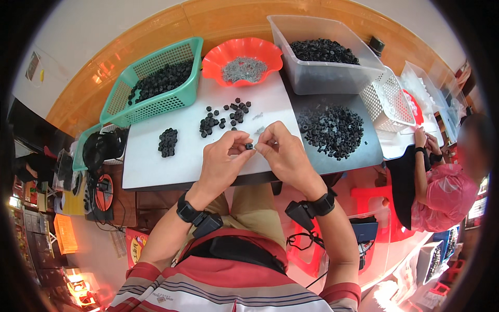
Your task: Manually assemble small plastic/rubber components with pins.
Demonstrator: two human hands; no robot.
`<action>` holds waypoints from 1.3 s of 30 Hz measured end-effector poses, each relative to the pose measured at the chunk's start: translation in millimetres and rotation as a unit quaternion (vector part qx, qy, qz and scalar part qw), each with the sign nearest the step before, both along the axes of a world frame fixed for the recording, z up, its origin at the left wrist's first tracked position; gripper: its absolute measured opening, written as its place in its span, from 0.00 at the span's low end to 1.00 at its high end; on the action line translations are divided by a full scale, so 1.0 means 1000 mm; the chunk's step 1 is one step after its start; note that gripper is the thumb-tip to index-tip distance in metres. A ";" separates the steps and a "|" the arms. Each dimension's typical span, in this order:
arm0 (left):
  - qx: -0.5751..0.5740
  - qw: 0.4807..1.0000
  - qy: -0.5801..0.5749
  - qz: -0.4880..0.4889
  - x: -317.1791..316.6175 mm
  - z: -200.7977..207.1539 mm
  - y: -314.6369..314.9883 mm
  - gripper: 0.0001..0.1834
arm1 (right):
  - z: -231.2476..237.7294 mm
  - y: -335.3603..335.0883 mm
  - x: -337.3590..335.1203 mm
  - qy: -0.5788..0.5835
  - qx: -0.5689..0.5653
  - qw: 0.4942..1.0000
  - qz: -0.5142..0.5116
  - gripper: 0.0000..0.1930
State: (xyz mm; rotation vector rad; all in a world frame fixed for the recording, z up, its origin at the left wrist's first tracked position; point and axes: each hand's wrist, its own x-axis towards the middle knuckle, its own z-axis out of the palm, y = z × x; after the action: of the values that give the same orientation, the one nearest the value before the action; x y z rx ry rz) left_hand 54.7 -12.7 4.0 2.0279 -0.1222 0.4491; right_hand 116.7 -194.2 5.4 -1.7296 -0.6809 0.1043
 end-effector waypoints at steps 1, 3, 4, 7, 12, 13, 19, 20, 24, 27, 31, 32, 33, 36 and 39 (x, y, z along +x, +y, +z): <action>0.000 1.000 0.001 0.001 -0.001 0.000 0.000 0.18 | 0.003 0.000 -0.001 0.001 0.000 1.000 0.001 0.09; 0.016 1.000 -0.017 -0.009 -0.003 0.002 0.000 0.20 | 0.012 0.001 -0.005 -0.026 -0.023 0.999 0.000 0.09; 0.016 1.000 -0.017 -0.009 -0.004 0.001 0.000 0.20 | 0.012 0.001 -0.005 -0.026 -0.023 0.999 0.000 0.09; 0.035 0.999 -0.030 -0.013 -0.007 0.001 -0.001 0.19 | 0.012 0.001 -0.007 -0.039 -0.030 0.999 -0.001 0.09; 0.039 0.998 -0.048 -0.012 -0.010 0.001 -0.001 0.19 | 0.018 -0.001 -0.012 -0.026 -0.082 0.996 -0.001 0.10; 0.039 0.998 -0.047 -0.012 -0.011 0.001 -0.001 0.19 | 0.019 -0.002 -0.012 -0.026 -0.082 0.996 -0.001 0.10; 0.081 0.995 -0.063 -0.007 -0.012 0.001 -0.001 0.20 | 0.024 -0.003 -0.014 -0.047 -0.106 0.993 0.008 0.09; 0.103 0.991 -0.089 -0.007 -0.012 0.001 -0.001 0.20 | 0.030 -0.002 -0.015 -0.047 -0.116 0.992 0.010 0.10; 0.153 0.980 -0.125 -0.013 -0.014 0.002 0.000 0.20 | 0.034 -0.002 -0.017 -0.068 -0.143 0.987 0.022 0.10; 0.164 0.975 -0.151 -0.017 -0.014 0.002 -0.001 0.19 | 0.032 -0.002 -0.018 -0.078 -0.155 0.985 0.023 0.09; 0.182 0.970 -0.161 -0.019 -0.017 0.003 -0.001 0.20 | 0.037 0.000 -0.019 -0.085 -0.166 0.982 0.027 0.09; 0.191 0.967 -0.170 -0.018 -0.017 0.003 0.000 0.20 | 0.038 0.001 -0.020 -0.086 -0.165 0.982 0.028 0.09; 0.200 0.963 -0.178 -0.017 -0.017 0.002 0.000 0.20 | 0.039 0.001 -0.020 -0.087 -0.165 0.982 0.029 0.09; 0.204 0.961 -0.184 -0.019 -0.018 0.002 0.000 0.21 | 0.037 0.001 -0.021 -0.087 -0.166 0.982 0.024 0.09; 0.203 0.961 -0.188 -0.023 -0.019 0.001 0.000 0.20 | 0.035 0.002 -0.022 -0.099 -0.168 0.981 0.019 0.09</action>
State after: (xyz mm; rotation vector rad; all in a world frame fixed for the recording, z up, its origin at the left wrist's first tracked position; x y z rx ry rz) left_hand 35.6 -12.5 5.2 2.3093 -0.5309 0.8317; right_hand 94.2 -192.2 40.8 -2.0691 -0.8822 0.0776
